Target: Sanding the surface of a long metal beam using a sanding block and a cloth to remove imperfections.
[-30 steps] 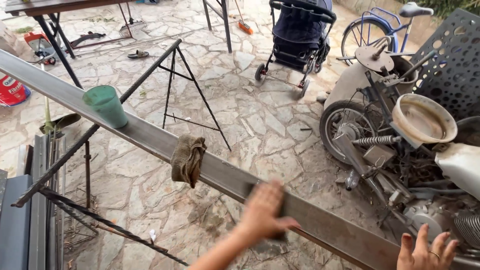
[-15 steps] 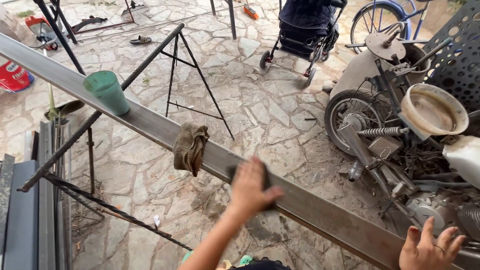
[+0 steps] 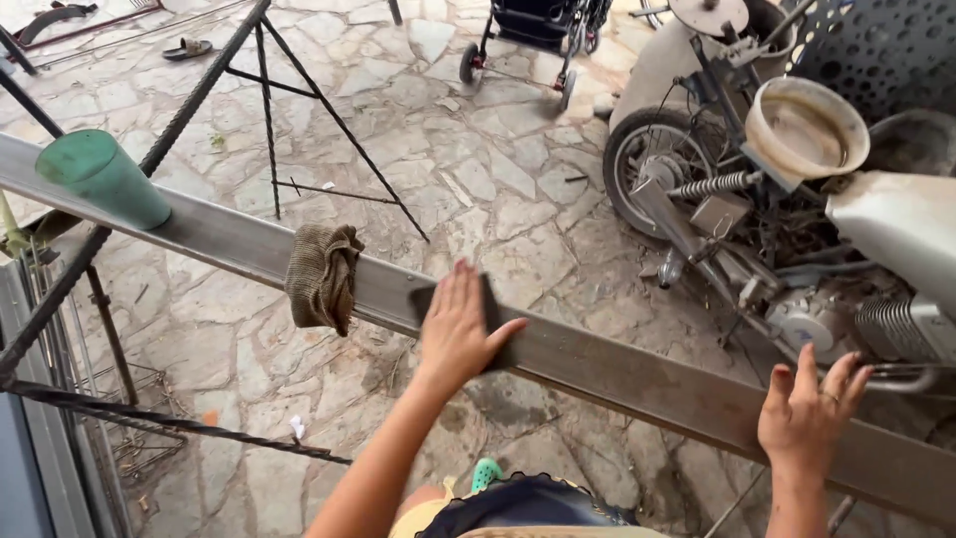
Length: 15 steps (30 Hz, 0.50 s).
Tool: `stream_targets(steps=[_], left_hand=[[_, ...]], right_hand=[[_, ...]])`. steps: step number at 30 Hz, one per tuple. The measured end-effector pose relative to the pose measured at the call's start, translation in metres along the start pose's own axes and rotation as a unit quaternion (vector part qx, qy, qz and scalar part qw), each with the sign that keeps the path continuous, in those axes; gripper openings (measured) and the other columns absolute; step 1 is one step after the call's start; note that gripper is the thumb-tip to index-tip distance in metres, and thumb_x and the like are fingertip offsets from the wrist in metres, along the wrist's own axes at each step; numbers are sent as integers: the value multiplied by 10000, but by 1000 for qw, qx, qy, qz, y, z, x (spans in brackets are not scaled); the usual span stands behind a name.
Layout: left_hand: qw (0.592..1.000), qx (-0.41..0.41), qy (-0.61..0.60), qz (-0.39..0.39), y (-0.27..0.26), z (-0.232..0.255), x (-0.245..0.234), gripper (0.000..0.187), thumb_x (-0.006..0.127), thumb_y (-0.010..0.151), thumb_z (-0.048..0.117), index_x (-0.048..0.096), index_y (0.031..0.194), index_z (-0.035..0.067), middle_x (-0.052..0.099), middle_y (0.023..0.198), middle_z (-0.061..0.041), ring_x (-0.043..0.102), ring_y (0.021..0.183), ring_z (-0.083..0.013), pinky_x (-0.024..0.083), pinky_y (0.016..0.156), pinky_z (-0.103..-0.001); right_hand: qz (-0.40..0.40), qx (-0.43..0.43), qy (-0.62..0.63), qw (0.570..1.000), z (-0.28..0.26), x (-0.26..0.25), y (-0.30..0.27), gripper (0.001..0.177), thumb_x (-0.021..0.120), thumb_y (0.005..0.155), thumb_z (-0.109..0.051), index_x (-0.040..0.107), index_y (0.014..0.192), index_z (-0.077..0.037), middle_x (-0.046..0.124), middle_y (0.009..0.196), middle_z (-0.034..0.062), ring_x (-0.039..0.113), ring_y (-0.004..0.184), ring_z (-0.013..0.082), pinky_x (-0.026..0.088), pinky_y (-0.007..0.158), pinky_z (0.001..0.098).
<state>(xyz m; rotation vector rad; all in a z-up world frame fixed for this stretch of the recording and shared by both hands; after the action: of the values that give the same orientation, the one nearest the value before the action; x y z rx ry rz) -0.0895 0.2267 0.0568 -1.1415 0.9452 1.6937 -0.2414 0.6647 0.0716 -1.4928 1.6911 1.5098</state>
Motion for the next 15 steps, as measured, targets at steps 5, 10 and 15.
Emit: stream_targets(steps=[5,10,15], left_hand=[[971,165,-150,-84,-17,135,3,977,443,903,652,213,1594,0,236,1673,-165,189,1562,-278,152,1283,-441],[941,332,-58,-17,-38,131,17,851,192,1030,635,336,1549,-24,186,1677,-232,149,1577,-325,113,1293,-441],[963,265,27,38,-56,133,27,992,4,995,726,250,1577,-39,231,1675,-201,210,1565,-311,121,1313,-430]], right_hand=[[-12,-14,-4,1000,-9,-4,0,1055,37,1050,-767,460,1537,67,210,1580,481,48,1500,553,19,1206,586],[-23,-4,5,1000,-15,-7,1,1069,30,1040,-783,447,1540,65,208,1589,465,33,1505,534,17,1206,583],[-29,49,24,998,-30,-20,2,1118,18,957,-815,396,1560,46,149,1613,384,20,1486,495,105,1182,629]])
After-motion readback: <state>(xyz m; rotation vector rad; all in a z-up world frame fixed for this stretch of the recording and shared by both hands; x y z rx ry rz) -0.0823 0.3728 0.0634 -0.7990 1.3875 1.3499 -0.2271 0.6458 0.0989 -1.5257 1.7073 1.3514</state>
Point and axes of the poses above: each hand's wrist, its own y-axis towards the middle knuckle, its own x-axis out of the palm, z = x × y, the point moved 8 cm from there along y, towards the middle knuckle
